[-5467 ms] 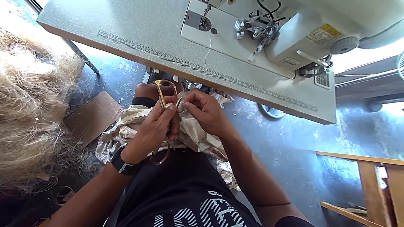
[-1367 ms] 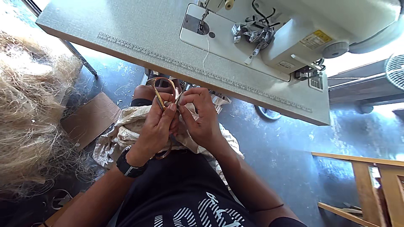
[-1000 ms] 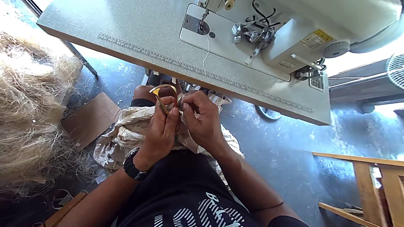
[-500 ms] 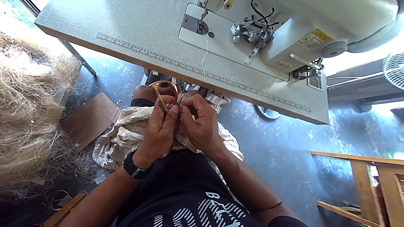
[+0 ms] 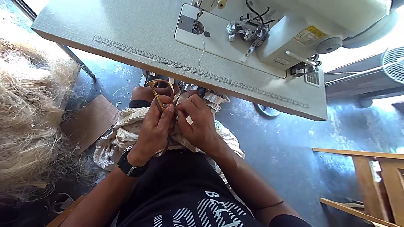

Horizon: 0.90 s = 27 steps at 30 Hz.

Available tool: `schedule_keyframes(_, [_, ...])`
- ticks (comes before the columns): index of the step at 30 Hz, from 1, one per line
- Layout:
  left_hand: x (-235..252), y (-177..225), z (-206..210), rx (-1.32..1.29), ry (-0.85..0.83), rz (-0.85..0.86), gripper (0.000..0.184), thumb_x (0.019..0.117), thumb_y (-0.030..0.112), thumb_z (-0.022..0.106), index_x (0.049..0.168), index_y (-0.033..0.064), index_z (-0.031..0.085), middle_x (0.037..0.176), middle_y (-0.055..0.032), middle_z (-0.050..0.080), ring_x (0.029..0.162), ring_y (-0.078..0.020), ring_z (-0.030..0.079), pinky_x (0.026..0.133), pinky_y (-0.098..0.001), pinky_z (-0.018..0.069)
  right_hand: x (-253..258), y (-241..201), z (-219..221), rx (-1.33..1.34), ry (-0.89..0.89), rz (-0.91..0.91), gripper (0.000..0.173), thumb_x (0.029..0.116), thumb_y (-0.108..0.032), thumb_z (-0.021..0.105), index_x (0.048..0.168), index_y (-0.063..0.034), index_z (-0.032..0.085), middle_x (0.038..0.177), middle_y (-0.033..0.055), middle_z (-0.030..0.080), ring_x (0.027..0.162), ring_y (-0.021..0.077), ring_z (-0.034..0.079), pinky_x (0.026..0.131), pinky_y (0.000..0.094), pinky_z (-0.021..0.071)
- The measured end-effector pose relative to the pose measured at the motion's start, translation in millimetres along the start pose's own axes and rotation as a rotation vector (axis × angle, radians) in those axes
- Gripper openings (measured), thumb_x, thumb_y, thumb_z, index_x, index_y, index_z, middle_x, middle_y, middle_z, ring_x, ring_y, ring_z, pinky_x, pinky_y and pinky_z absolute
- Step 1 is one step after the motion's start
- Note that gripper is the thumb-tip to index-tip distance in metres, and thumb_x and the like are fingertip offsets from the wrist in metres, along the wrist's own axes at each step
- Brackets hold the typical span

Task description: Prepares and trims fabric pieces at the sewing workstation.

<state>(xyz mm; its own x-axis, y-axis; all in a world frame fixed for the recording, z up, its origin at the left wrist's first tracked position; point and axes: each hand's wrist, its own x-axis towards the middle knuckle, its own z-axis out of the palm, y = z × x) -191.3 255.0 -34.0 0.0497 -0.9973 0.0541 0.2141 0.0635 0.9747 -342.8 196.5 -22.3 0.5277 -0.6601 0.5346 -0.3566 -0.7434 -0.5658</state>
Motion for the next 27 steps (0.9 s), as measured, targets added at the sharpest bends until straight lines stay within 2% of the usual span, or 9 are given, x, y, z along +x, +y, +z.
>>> schedule_keyframes(2, [1, 1, -4, -0.075, -0.074, -0.013, 0.016, 0.1117, 0.023, 0.039, 0.119, 0.0119, 0.048, 0.07, -0.0022, 0.047, 0.055, -0.0134, 0.05, 0.052, -0.0268, 0.0495, 0, 3, -1, 0.089, -0.002, 0.047, 0.013, 0.0926, -0.005, 0.057, 0.095, 0.0012, 0.068, 0.089, 0.0073, 0.058, 0.076, 0.0112, 0.059, 0.065, 0.0227, 0.0537])
schedule_keyframes(4, [3, 2, -8, -0.155, -0.13, -0.041, 0.018, 0.1121, 0.024, 0.037, 0.12, 0.0123, 0.049, 0.071, -0.0023, 0.047, 0.055, -0.0138, 0.05, 0.052, -0.0279, 0.0493, 0, 3, -3, 0.229, -0.008, 0.18, 0.012, 0.0947, -0.007, 0.055, 0.097, -0.0002, 0.066, 0.087, 0.005, 0.058, 0.074, 0.0088, 0.059, 0.065, 0.0225, 0.0543])
schedule_keyframes(6, [4, 3, -11, -0.227, -0.144, -0.087, 0.022, 0.1124, 0.026, 0.034, 0.12, 0.0126, 0.05, 0.07, -0.0025, 0.048, 0.054, -0.0141, 0.05, 0.052, -0.0283, 0.0498, 0, 2, -5, 0.375, -0.018, 0.318, 0.011, 0.0983, -0.007, 0.055, 0.101, -0.0021, 0.064, 0.087, 0.0045, 0.061, 0.067, 0.0083, 0.059, 0.059, 0.0229, 0.0549])
schedule_keyframes(9, [3, 6, -14, -0.298, -0.165, -0.13, 0.027, 0.112, 0.029, 0.033, 0.122, 0.0131, 0.052, 0.067, -0.0013, 0.047, 0.053, -0.0134, 0.049, 0.052, -0.0284, 0.0497, 4, 2, -6, 0.445, -0.011, 0.367, 0.01, 0.1, -0.007, 0.055, 0.103, -0.0023, 0.063, 0.085, 0.0049, 0.062, 0.061, 0.0092, 0.058, 0.053, 0.0232, 0.0532])
schedule_keyframes(12, [-2, 15, -18, -0.19, -0.135, -0.101, 0.024, 0.1096, 0.024, 0.045, 0.13, 0.014, 0.053, 0.065, -0.001, 0.048, 0.05, -0.0118, 0.051, 0.05, -0.0271, 0.0512, 6, 5, -6, 0.298, -0.005, 0.278, 0.011, 0.0985, -0.007, 0.057, 0.102, -0.0005, 0.065, 0.091, 0.0067, 0.061, 0.069, 0.0093, 0.06, 0.06, 0.0232, 0.0551])
schedule_keyframes(15, [-6, 25, -19, 0.073, 0.014, -0.029, 0.029, 0.1046, 0.019, 0.058, 0.133, 0.0144, 0.058, 0.068, -0.0027, 0.055, 0.048, -0.0109, 0.051, 0.045, -0.0238, 0.049, 9, 6, -7, 0.111, 0.007, 0.126, 0.013, 0.097, -0.007, 0.058, 0.101, 0.0013, 0.067, 0.093, 0.0079, 0.059, 0.075, 0.0096, 0.059, 0.064, 0.022, 0.0536])
schedule_keyframes(19, [-6, 25, -23, 0.373, 0.093, 0.033, 0.021, 0.1012, 0.023, 0.066, 0.121, 0.0156, 0.07, 0.073, 0.0017, 0.063, 0.049, -0.008, 0.05, 0.043, -0.023, 0.0443, 9, 3, -5, 0.035, 0.021, 0.032, 0.014, 0.0959, -0.008, 0.058, 0.099, 0.0014, 0.068, 0.091, 0.0075, 0.058, 0.073, 0.0097, 0.057, 0.061, 0.0214, 0.0519])
schedule_keyframes(23, [-4, 20, -21, 0.527, 0.087, -0.01, 0.015, 0.0979, 0.03, 0.07, 0.106, 0.0172, 0.071, 0.065, 0.0057, 0.056, 0.048, -0.0057, 0.047, 0.044, -0.0225, 0.04, 6, 1, -4, 0.006, 0.003, -0.002, 0.014, 0.0956, -0.009, 0.059, 0.097, 0.0013, 0.069, 0.091, 0.0083, 0.059, 0.072, 0.0105, 0.059, 0.059, 0.0224, 0.053])
schedule_keyframes(27, [1, 23, -30, 0.6, -0.056, 0.012, 0.01, 0.0995, 0.027, 0.064, 0.1, 0.0174, 0.068, 0.07, 0.0067, 0.059, 0.054, -0.0043, 0.051, 0.048, -0.0227, 0.0435, 7, 7, -16, 0.028, -0.214, -0.034, 0.017, 0.0964, -0.014, 0.06, 0.103, -0.0008, 0.069, 0.093, 0.0078, 0.06, 0.074, 0.0129, 0.06, 0.061, 0.0277, 0.0546])
